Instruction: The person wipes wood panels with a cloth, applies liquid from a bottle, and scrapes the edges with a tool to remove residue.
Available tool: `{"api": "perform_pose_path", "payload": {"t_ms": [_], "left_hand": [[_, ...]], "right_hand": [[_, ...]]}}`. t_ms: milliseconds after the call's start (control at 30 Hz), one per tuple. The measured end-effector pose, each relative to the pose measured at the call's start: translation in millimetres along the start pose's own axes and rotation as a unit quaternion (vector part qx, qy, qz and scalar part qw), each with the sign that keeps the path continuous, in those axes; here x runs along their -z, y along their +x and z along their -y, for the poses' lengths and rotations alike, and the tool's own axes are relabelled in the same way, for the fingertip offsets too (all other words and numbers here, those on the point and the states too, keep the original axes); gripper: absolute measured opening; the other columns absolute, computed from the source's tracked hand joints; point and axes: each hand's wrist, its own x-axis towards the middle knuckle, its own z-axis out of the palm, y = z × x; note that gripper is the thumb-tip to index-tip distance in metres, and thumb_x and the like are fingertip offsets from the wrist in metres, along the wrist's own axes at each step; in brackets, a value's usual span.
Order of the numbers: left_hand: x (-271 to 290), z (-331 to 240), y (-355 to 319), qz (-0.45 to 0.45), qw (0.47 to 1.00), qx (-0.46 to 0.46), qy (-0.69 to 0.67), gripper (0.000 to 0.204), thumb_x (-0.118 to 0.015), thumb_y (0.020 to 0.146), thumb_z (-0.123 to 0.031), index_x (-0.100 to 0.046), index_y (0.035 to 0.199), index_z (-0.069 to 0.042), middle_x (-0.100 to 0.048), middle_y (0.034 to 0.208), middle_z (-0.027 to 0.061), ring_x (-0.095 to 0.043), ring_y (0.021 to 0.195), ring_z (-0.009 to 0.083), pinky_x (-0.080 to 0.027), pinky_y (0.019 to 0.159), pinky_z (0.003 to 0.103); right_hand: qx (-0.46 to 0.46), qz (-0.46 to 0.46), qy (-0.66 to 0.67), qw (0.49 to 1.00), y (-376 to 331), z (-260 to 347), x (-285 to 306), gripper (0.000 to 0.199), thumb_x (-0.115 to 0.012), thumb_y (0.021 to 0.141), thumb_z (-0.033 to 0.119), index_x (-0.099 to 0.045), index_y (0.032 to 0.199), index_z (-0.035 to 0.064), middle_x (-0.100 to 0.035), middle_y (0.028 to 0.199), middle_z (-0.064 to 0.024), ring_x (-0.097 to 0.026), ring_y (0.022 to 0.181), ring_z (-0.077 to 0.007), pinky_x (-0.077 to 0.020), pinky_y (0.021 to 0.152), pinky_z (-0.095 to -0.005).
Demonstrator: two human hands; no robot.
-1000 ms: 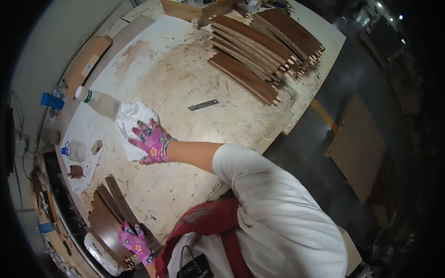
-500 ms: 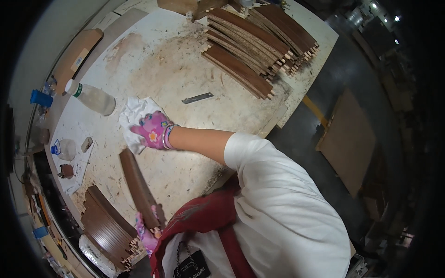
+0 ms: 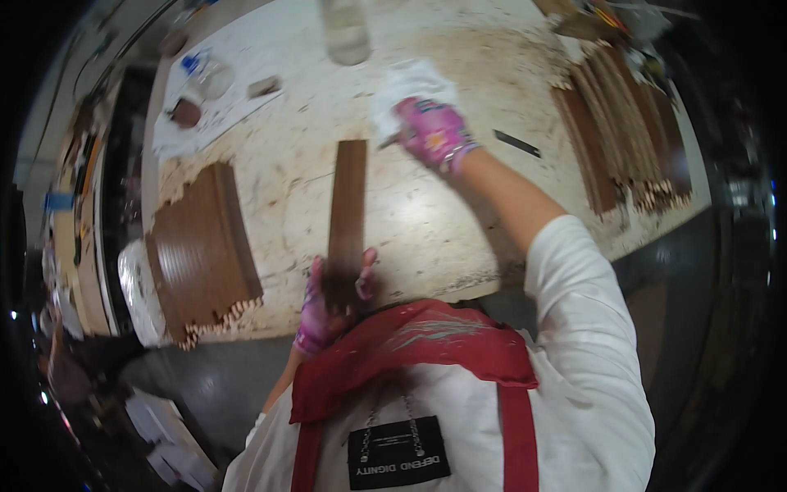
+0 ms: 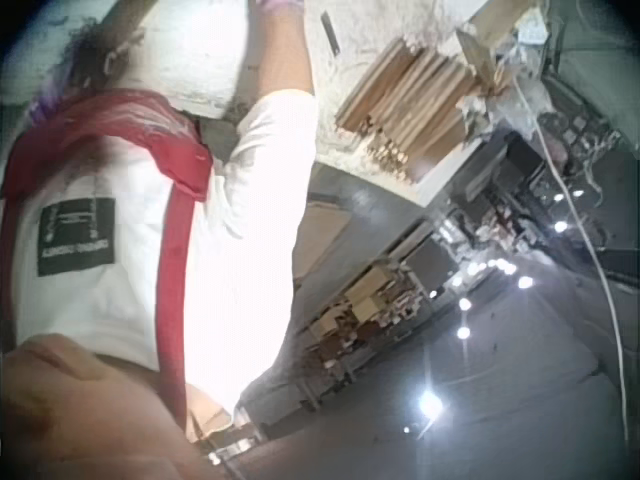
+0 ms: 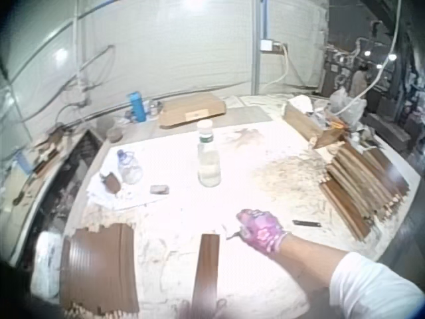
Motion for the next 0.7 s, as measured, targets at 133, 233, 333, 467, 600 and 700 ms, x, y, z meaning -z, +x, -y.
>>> {"api": "perform_pose_path", "payload": {"t_ms": [133,233,333,467,600,700], "left_hand": [[-10.9,-2.1,-5.2,0.03,0.985,-0.034,0.166,0.081,-0.047,0.091,-0.06,-0.035,0.139,0.005,-0.053,0.106,0.0076,-0.057,0.086,0.0148,-0.05,0.07,0.024],[-6.7,-2.8,-2.0,0.018,0.988,-0.041,0.147,0.08,-0.049,0.091,-0.058,-0.036,0.137,0.005,-0.052,0.102,0.0063,-0.058,0.085,0.0136,-0.05,0.064,0.021],[0.9,-7.1,-10.6,-0.052,0.995,-0.03,0.084,0.071,-0.042,0.096,-0.054,-0.038,0.137,0.004,-0.054,0.107,0.0109,-0.059,0.086,0.0186,-0.055,0.068,0.028],[21.0,-17.1,11.6,0.128,0.989,-0.012,0.074,0.061,-0.045,0.098,-0.046,-0.037,0.139,-0.002,-0.051,0.131,0.0183,-0.056,0.113,0.0256,-0.049,0.096,0.034],[8.5,-14.6,7.9,0.066,0.993,-0.026,0.094,0.06,-0.037,0.101,-0.044,-0.033,0.143,-0.001,-0.04,0.143,0.0222,-0.048,0.125,0.0298,-0.047,0.099,0.038],[8.8,-11.7,7.9,0.089,0.995,-0.022,0.04,0.059,-0.038,0.101,-0.042,-0.033,0.143,-0.001,-0.038,0.143,0.0242,-0.043,0.13,0.0341,-0.043,0.104,0.041]], "right_hand": [[-0.084,-0.033,0.091,0.992,28.4,-8.1,30.2,0.043,-0.059,0.09,0.032,-0.054,0.125,0.007,-0.064,0.107,-0.0164,-0.065,0.089,-0.0288,-0.0546,0.082,-0.0373],[0.106,0.053,0.022,0.993,14.9,63.6,52.6,0.041,-0.058,0.089,0.033,-0.056,0.123,0.011,-0.063,0.106,-0.014,-0.065,0.091,-0.0274,-0.0552,0.082,-0.0368],[0.266,0.215,-0.009,0.94,-23.7,152.3,32.4,0.033,-0.056,0.087,0.03,-0.059,0.116,0.0134,-0.062,0.105,-0.0108,-0.065,0.09,-0.0257,-0.0557,0.079,-0.0382],[0.207,0.016,-0.102,0.973,18.8,68.5,-35.0,0.033,-0.058,0.083,0.018,-0.059,0.115,0.0102,-0.062,0.11,-0.0146,-0.06,0.103,-0.027,-0.053,0.083,-0.0374],[-0.051,0.17,-0.048,0.983,89.1,17.3,-0.6,0.039,-0.063,0.081,0.022,-0.059,0.116,0.0061,-0.062,0.111,-0.0174,-0.06,0.104,-0.0288,-0.0534,0.082,-0.0382],[0.392,-0.007,-0.132,0.911,42.5,48.5,13.9,0.036,-0.061,0.084,0.027,-0.06,0.114,0.007,-0.06,0.116,-0.0192,-0.065,0.097,-0.0279,-0.0552,0.08,-0.0405]]}}
